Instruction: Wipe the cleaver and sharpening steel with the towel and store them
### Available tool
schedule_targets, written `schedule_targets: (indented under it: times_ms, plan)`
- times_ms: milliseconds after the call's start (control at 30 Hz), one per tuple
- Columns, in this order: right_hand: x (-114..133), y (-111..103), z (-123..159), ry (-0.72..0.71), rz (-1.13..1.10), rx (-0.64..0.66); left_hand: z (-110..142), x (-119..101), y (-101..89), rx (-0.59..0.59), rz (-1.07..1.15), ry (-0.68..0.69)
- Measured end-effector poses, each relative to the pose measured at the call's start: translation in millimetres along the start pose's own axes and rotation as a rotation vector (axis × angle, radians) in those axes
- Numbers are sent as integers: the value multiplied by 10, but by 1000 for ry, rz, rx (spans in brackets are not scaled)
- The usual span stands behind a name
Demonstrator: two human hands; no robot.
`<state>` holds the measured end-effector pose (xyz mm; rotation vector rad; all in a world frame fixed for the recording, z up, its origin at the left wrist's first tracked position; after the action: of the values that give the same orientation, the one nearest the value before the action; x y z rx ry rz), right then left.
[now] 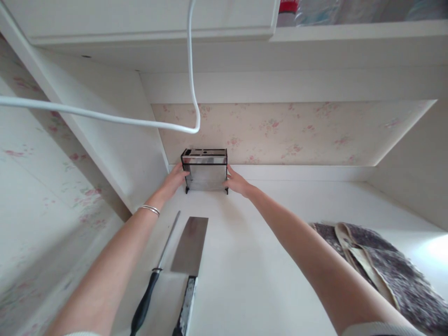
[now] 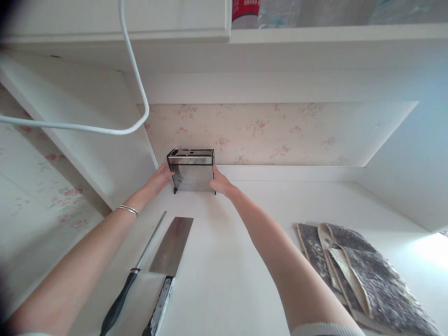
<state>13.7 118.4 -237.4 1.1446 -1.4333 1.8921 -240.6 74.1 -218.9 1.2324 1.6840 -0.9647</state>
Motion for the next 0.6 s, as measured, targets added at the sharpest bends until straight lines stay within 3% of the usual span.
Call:
schedule_targets:
  times_ms: [167,300,367,467,533,600]
  plan:
    - [-36,-136,240,20,257,47,136,-53,-72,-50,-53,-74]
    - [-294,-382,714,20,364,53,488,-42,-176,-87,-112,-107]
    - [-511,-627,1052,-23,470,-1,738,-5,-276,-84,-131,-100]
    - [-955,-1186,1683,-55,505,-144,1132,108,-520,-93,-95,-118]
    - [-1379,-1610,2168,101,447,-239,1363,204,-722,-129,-60,-160]
    - [-1812,-1873,2666,189,491,-177,1544,281,-914,-204,-51,-177]
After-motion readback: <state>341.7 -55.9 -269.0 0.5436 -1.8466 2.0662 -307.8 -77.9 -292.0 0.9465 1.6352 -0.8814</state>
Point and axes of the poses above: each hand's wrist, its own z-axis away from the middle knuckle, its own y-axis out of the palm, x = y × z, the point moved 4 cm from there along -z, towards the middle knuckle, and after that the axes turned 14 degrees about y, right-handed, at the moved point
